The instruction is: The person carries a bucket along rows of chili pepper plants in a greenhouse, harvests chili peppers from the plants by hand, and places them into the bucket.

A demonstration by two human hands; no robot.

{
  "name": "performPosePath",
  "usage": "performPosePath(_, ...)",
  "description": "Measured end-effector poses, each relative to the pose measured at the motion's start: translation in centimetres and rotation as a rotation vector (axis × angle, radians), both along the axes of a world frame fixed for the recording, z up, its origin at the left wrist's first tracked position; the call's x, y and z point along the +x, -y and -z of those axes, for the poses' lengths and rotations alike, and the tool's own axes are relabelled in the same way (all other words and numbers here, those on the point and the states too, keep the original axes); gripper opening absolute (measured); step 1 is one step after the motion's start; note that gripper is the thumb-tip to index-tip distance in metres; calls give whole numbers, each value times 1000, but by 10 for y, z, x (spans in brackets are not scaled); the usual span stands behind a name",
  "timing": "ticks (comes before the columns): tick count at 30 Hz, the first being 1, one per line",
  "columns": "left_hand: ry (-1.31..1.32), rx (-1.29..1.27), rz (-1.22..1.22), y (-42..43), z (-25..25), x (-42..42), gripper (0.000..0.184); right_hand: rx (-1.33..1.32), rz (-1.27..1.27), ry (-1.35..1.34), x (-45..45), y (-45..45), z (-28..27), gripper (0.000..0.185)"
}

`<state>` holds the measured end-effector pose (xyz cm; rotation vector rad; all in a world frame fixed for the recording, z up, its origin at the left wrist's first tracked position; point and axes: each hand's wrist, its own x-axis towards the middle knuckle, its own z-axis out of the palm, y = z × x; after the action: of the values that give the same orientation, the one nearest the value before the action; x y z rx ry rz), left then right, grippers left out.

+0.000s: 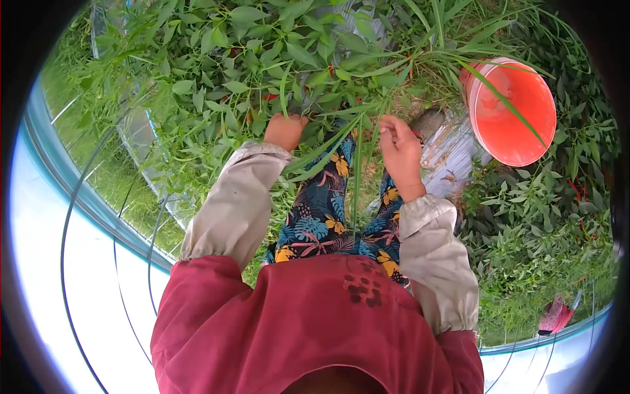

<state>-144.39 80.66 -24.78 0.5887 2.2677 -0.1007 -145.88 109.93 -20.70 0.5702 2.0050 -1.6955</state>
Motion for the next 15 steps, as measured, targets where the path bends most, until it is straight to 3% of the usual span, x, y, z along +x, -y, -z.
performPosePath(2, -22, 71, -21, 11, -14, -5, 17, 26, -183, -135, -15, 32, 0, 22)
performPosePath(6, -32, 345, -211, 26, -37, -20, 19, 3, -293, -199, -28, 77, 2, 20)
performPosePath(13, -41, 435, -366, 46, -73, -36, 25, -97, -307, 126, -9, 95, 33, 26)
performPosePath(15, 5, 400, -384, 49, -72, -33, 24, -25, -527, 209, -5, 93, 37, 28)
